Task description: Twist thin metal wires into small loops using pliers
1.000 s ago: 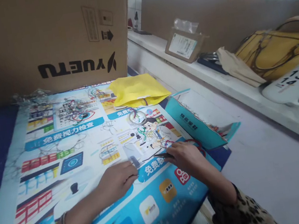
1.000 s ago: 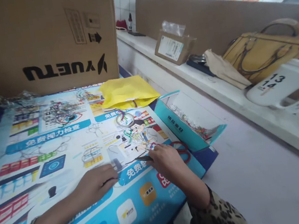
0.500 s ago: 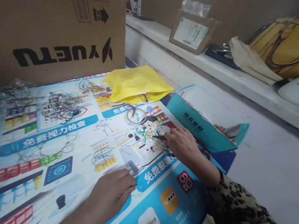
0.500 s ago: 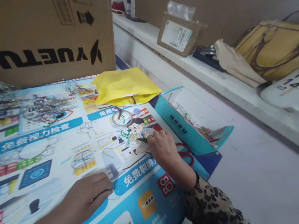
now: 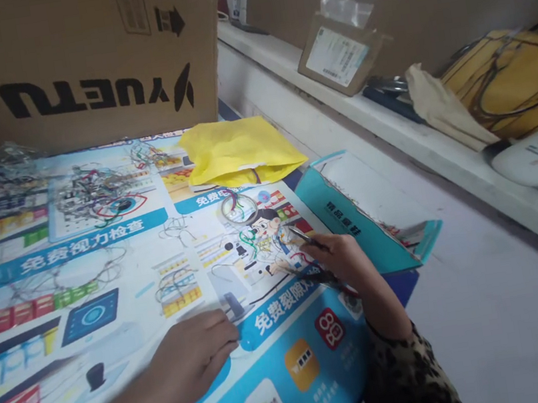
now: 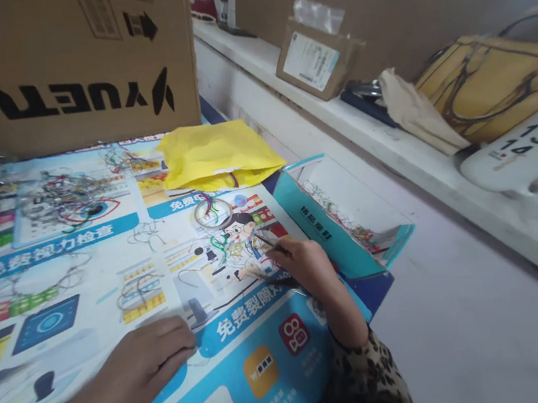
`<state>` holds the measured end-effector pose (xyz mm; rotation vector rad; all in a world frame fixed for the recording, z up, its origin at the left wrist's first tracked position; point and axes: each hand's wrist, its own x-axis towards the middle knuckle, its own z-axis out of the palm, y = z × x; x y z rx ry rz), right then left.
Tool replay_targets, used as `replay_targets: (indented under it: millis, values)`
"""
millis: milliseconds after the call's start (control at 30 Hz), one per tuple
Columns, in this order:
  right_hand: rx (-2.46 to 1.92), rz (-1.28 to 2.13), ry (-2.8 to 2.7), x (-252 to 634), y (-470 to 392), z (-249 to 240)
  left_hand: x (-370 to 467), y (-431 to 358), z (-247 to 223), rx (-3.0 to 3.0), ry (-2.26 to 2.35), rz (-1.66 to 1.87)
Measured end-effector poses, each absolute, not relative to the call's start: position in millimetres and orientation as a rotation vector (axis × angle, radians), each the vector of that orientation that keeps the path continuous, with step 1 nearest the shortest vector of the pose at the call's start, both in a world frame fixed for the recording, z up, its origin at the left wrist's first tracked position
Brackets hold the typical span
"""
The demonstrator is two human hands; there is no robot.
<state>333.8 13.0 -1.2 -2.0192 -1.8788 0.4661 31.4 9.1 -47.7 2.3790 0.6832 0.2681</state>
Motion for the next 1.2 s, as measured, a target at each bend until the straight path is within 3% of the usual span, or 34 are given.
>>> replay_targets:
  millis: [367,467,633,733,1200]
  values:
    - [-1.704,1.25,-1.606,333,15,1,31,10,-51,2.397,0.67,0.299]
    - [-1.811,1.054,-1.764,334,12,1,31,9,-51,2.39,0.67,0.297]
    - [-2.236,0.247,-2.159,330,6,13,30,9,-51,2.391,0.662,0.311]
    - [-2.384,-0.047,-2.253,326,8,21,31,10,-50,2.381,0.669,0.308]
    - [-2.402,-0.158,-2.421,307,21,6,30,10,-50,2.378,0.658,0.3]
